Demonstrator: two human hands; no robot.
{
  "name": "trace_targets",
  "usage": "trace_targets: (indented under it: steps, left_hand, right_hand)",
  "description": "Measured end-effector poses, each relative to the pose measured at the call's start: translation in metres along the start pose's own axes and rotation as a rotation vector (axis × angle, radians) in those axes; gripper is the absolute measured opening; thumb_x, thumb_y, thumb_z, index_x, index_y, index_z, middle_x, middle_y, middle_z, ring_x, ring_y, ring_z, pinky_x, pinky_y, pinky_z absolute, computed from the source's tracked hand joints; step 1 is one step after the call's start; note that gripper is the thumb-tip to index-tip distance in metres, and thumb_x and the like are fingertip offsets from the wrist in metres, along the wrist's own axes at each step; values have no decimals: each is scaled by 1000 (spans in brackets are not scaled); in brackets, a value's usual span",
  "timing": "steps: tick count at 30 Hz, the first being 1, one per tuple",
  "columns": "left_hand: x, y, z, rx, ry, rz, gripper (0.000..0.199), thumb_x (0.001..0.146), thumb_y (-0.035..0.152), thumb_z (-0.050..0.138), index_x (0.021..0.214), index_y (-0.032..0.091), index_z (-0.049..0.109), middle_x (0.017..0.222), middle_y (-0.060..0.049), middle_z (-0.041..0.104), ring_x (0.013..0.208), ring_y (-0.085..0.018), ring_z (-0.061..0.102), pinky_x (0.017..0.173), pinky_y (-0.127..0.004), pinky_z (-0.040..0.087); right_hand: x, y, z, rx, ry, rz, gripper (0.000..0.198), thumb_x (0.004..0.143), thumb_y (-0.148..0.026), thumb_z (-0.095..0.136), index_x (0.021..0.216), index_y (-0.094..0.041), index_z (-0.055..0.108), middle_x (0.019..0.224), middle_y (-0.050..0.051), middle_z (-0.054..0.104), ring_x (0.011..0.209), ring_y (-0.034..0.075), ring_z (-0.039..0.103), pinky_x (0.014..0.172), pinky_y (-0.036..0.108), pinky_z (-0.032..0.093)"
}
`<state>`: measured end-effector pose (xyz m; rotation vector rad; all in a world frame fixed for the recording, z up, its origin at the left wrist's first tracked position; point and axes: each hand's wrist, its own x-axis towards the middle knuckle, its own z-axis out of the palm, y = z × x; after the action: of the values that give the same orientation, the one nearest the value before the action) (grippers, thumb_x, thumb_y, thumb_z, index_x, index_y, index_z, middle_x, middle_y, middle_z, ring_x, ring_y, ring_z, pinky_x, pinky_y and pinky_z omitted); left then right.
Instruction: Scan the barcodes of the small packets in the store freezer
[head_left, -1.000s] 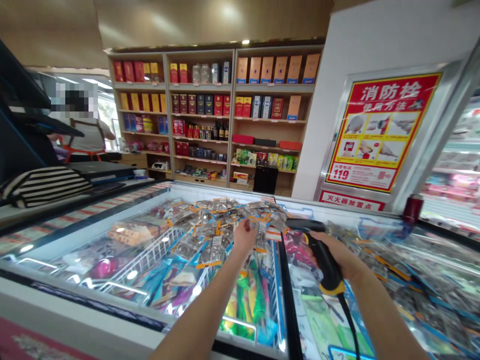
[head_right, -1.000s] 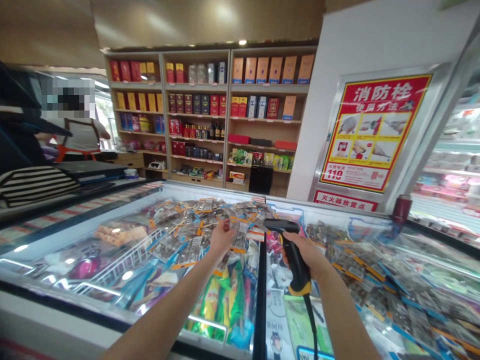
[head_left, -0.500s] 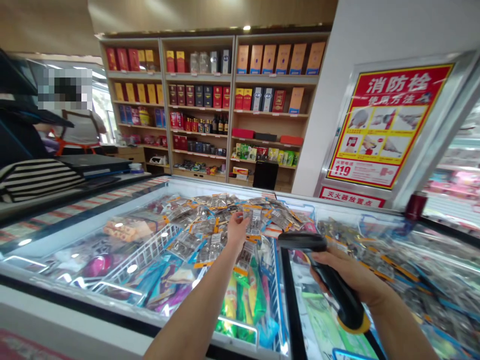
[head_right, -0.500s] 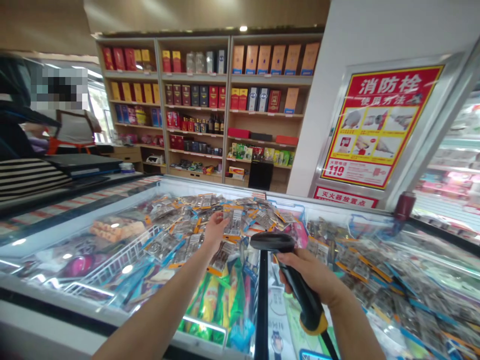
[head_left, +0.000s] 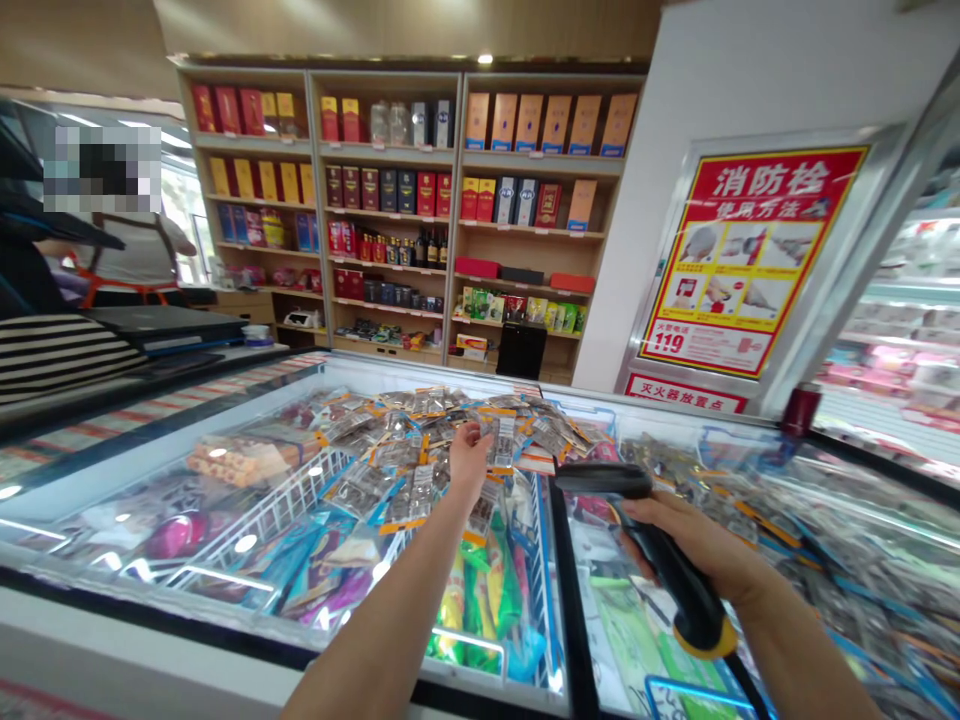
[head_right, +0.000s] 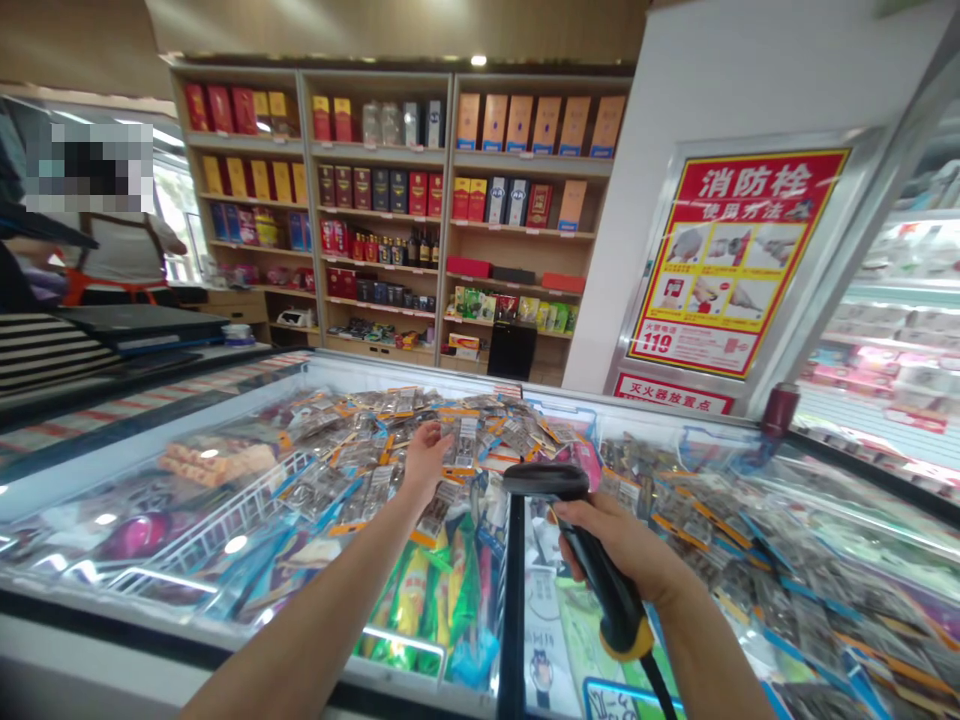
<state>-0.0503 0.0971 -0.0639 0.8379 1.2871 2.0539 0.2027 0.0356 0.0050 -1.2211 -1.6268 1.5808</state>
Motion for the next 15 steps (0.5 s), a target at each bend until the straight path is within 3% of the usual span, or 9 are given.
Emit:
trace_targets:
  steps: [9, 15]
  left_hand:
    - [-12, 2, 15, 105, 12, -46, 18, 65, 15, 56, 82, 18, 51, 63, 3, 56, 59, -10, 55, 57, -21, 42]
    - [-40, -13, 65, 156, -71, -123, 21, 71, 12, 50, 92, 17, 50, 70, 0, 58, 62, -11, 57, 59, -22, 44]
  right_hand:
    - [-14, -18, -26, -167, 133, -13, 28, 70, -40, 53, 56, -16, 50, 43, 1, 54, 36, 9, 48, 37, 19, 38]
    - [-27, -4, -82, -101, 254, 9, 31, 73, -40, 52, 56, -15, 52, 44, 3, 55, 37, 10, 49, 38, 20, 39]
